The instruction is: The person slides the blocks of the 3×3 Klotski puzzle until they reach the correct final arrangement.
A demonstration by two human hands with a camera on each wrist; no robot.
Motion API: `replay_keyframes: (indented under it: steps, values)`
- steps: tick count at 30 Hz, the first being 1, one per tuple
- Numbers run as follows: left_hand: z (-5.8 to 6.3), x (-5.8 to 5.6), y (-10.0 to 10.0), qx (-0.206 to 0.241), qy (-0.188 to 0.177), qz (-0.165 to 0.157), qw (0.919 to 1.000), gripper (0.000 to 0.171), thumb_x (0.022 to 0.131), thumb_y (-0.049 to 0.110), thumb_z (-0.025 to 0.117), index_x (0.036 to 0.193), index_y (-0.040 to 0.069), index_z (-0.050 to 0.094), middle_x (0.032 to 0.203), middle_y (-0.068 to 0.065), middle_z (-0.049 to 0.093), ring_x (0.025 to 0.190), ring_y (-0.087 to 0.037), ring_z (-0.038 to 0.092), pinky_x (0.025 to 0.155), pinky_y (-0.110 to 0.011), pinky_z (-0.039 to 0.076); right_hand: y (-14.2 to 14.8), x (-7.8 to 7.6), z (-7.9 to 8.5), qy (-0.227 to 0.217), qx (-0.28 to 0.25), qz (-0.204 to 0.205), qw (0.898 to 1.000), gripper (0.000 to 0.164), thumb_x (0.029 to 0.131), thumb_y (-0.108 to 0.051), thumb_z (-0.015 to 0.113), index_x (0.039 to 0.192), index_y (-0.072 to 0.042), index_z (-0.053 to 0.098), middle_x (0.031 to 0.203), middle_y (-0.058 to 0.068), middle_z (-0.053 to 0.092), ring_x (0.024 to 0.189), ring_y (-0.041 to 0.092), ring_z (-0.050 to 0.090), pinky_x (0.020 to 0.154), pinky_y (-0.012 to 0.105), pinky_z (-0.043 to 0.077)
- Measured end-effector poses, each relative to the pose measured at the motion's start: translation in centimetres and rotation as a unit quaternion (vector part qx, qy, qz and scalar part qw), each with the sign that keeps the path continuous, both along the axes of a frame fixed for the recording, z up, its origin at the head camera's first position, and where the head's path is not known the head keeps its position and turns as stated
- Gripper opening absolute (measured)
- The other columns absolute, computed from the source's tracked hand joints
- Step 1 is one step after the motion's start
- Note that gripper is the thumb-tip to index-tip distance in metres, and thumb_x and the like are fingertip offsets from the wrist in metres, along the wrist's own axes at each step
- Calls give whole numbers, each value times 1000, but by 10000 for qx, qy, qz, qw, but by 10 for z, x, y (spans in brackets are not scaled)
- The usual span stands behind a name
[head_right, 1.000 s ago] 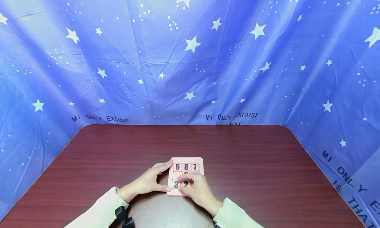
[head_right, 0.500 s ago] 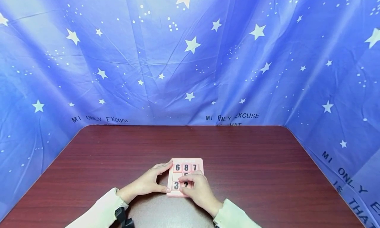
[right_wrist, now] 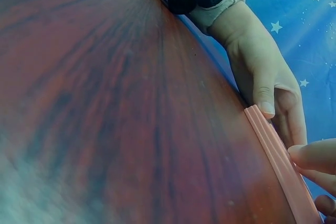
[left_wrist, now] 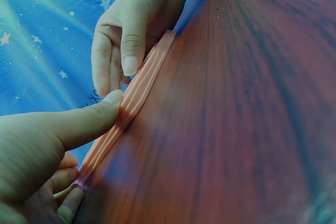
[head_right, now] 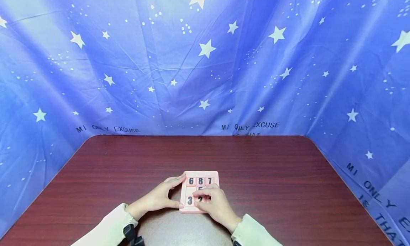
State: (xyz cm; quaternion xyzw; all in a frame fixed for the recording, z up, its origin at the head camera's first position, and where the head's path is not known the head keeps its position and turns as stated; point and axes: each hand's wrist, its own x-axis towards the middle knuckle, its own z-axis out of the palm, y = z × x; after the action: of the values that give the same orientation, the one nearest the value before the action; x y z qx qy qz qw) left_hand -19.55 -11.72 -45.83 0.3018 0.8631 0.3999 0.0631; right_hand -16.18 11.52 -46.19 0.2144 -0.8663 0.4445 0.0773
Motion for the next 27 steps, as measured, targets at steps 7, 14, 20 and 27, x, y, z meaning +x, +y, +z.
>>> replay_keyframes:
  steps: [7,14,20,27]
  values:
    - [0,1,-1,3,4,-36,10000,92,69,32,82,142,-3,37,150,-14,33,132,-30,35,107,-51,28,-1,0,0,-92,158,-92,9998,27,66,-12,79,92,-19,76,88,-9,61,78,4,48,66,21,42]
    - [-1,-1,-1,8,-12,-34,10000,94,69,34,82,143,-2,36,151,-12,32,132,-30,34,107,-52,27,-5,0,4,-62,206,-167,9996,26,66,-15,80,91,-20,75,91,-9,65,83,8,51,70,22,42]
    - [-2,-1,-1,25,-36,-36,10000,94,69,35,82,143,-2,35,151,-11,32,132,-29,34,107,-52,27,-8,-1,5,-149,166,-259,9994,26,65,-12,79,89,-21,75,92,-10,68,85,10,53,76,24,44]
    - [-1,-1,-1,16,16,-49,10000,93,70,34,81,143,-2,36,151,-12,33,132,-29,35,107,-51,28,-10,-7,4,-85,247,-401,9989,26,64,-11,81,89,-18,75,90,-7,67,82,10,51,73,25,42]
